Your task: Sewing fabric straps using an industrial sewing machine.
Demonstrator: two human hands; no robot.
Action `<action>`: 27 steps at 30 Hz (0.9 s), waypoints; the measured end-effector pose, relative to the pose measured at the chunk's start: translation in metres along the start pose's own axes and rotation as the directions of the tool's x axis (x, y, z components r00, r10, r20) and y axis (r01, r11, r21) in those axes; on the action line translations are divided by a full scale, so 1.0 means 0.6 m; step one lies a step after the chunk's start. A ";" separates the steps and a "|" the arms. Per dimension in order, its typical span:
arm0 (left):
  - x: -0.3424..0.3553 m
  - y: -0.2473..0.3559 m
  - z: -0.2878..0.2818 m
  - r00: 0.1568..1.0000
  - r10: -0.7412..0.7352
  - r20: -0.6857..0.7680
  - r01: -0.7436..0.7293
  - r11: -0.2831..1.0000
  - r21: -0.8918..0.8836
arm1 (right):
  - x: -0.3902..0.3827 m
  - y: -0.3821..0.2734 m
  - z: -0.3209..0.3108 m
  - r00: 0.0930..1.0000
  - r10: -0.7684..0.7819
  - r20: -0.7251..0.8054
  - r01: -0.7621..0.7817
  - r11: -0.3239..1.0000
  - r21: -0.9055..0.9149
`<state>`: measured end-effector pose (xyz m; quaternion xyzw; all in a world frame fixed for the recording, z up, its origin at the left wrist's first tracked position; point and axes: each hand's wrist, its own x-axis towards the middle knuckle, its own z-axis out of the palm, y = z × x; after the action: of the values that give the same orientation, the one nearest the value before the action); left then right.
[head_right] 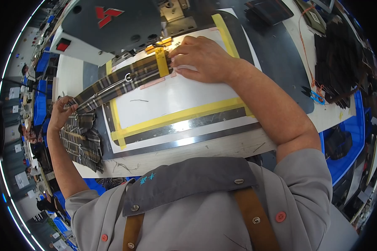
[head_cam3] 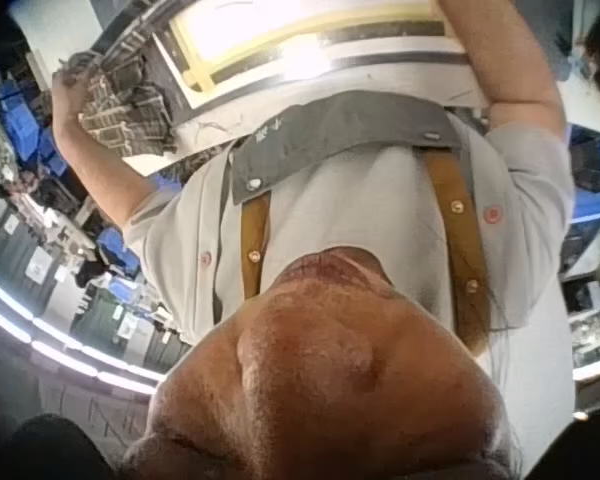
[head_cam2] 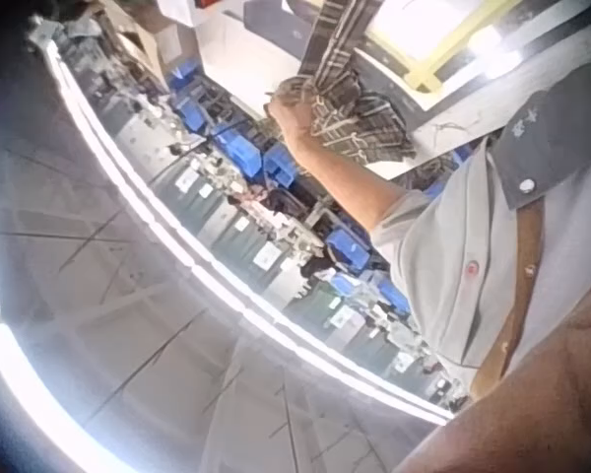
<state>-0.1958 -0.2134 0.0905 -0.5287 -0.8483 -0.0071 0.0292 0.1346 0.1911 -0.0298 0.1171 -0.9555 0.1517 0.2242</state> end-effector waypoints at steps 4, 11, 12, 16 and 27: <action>-0.028 0.048 -0.034 0.971 -0.233 0.057 0.176 0.530 -0.830 | 0.002 -0.007 0.002 0.998 -0.046 -0.042 0.045 0.999 -0.009; 0.062 0.247 0.005 0.931 -0.351 0.101 -0.143 -0.605 -0.783 | 0.001 -0.077 -0.046 0.970 0.209 0.122 -0.240 0.775 0.585; 0.073 0.239 0.040 0.944 -0.324 0.067 -0.185 -0.685 -0.704 | 0.002 -0.108 -0.055 0.927 0.185 0.327 -0.374 0.536 0.757; 0.059 0.253 0.069 0.860 -0.491 -0.138 -0.247 -0.164 -0.955 | 0.033 -0.258 -0.066 0.869 -0.204 0.450 -0.431 0.131 0.893; 0.104 0.435 0.109 0.881 -0.415 0.227 -0.269 -0.835 -0.481 | 0.004 -0.323 -0.051 0.916 0.201 0.346 -0.353 -0.001 0.936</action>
<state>0.0081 -0.0397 0.0239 -0.0057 -0.2637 -0.9027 -0.3398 0.2010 0.0218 0.0432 0.0556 -0.6055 0.7939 -0.0049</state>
